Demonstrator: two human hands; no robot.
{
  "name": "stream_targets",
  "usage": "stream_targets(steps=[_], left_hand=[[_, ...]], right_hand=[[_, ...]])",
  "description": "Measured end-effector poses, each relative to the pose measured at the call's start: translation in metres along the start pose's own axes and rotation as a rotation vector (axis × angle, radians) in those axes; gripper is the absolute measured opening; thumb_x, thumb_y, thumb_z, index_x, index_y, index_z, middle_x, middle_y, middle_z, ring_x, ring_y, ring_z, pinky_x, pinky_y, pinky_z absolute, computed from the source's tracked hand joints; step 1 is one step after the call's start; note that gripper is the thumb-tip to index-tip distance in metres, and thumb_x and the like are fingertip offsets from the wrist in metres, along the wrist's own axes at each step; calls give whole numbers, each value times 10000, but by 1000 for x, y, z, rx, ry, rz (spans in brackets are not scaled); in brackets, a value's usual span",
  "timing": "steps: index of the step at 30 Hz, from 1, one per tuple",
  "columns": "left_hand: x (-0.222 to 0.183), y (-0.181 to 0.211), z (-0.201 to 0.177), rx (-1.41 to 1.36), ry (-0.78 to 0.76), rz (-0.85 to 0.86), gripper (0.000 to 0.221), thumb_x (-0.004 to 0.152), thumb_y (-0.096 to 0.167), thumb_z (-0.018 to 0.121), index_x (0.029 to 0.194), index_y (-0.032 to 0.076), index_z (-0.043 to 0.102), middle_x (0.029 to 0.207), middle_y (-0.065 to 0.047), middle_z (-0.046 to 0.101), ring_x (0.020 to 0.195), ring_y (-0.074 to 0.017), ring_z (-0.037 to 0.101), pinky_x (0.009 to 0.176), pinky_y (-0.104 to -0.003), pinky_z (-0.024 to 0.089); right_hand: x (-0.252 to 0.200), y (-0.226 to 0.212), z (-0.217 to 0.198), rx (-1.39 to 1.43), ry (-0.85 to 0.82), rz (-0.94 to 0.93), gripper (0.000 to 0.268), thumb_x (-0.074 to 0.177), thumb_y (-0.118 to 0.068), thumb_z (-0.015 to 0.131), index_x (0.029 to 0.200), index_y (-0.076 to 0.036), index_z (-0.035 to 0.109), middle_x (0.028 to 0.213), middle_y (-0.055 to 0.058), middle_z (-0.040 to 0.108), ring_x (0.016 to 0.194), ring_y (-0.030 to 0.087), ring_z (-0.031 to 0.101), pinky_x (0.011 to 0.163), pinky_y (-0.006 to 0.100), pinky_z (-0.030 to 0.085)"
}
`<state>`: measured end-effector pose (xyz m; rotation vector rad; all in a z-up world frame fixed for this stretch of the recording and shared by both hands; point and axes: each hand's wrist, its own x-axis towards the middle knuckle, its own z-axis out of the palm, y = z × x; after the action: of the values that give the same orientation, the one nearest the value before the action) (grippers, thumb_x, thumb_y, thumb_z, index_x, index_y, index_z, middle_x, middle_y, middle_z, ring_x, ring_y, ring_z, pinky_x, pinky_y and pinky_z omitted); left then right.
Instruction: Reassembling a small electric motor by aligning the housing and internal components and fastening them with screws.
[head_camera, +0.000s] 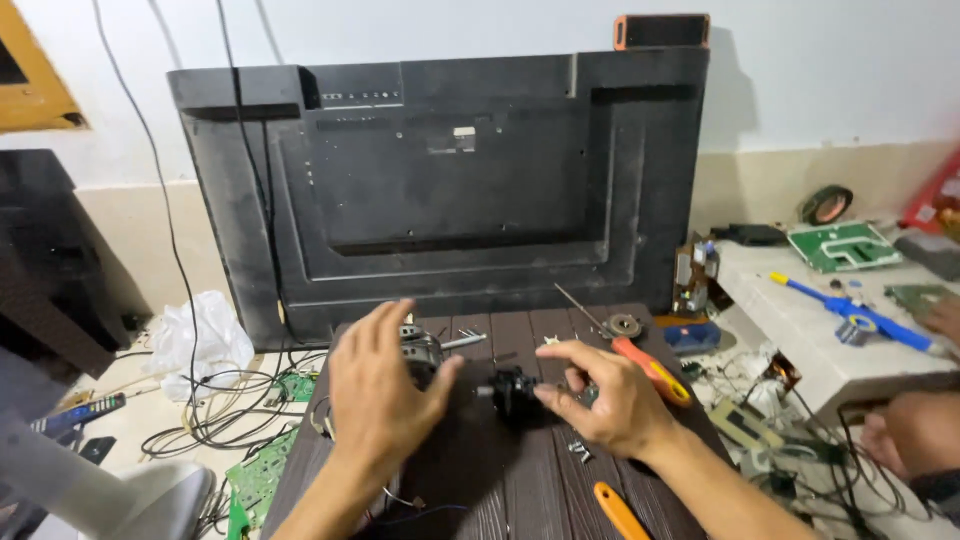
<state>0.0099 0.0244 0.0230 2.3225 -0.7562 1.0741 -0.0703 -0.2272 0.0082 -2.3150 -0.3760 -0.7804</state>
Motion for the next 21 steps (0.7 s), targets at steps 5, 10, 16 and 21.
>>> stream_targets(steps=[5,10,16,21], left_hand=[[-14,-20,19,40,-296,-339,1126,669,692,858,1478,18,459,1264,-228,565,1089,-397,619,925,-491,505],[-9,-17,15,-13,-361,-383,953,769,548,778,1507,54,431,1382,-199,561,1189,-386,607,954,-485,518],[6,-5,-12,66,-380,-361,748,782,696,686,1319,177,654,1128,-113,705,916,-314,736,756,-427,587],[17,-12,-14,-69,-549,-426,696,724,741,710,1222,256,746,996,-86,692,879,-301,724,785,-405,573]], right_hand=[[-3,-5,-6,-83,65,94,317,789,-347,721,1042,-158,751,587,-43,586,509,104,528,470,259,407],[-1,-11,-13,18,-63,79,300,752,-273,565,1007,-121,608,881,31,729,703,189,635,622,335,523],[0,-28,-11,-100,-206,-20,522,695,-263,836,1193,-225,685,892,-14,775,564,184,705,545,323,560],[1,-2,1,-247,-163,41,340,835,-236,718,1173,-271,723,780,38,732,639,256,697,579,389,563]])
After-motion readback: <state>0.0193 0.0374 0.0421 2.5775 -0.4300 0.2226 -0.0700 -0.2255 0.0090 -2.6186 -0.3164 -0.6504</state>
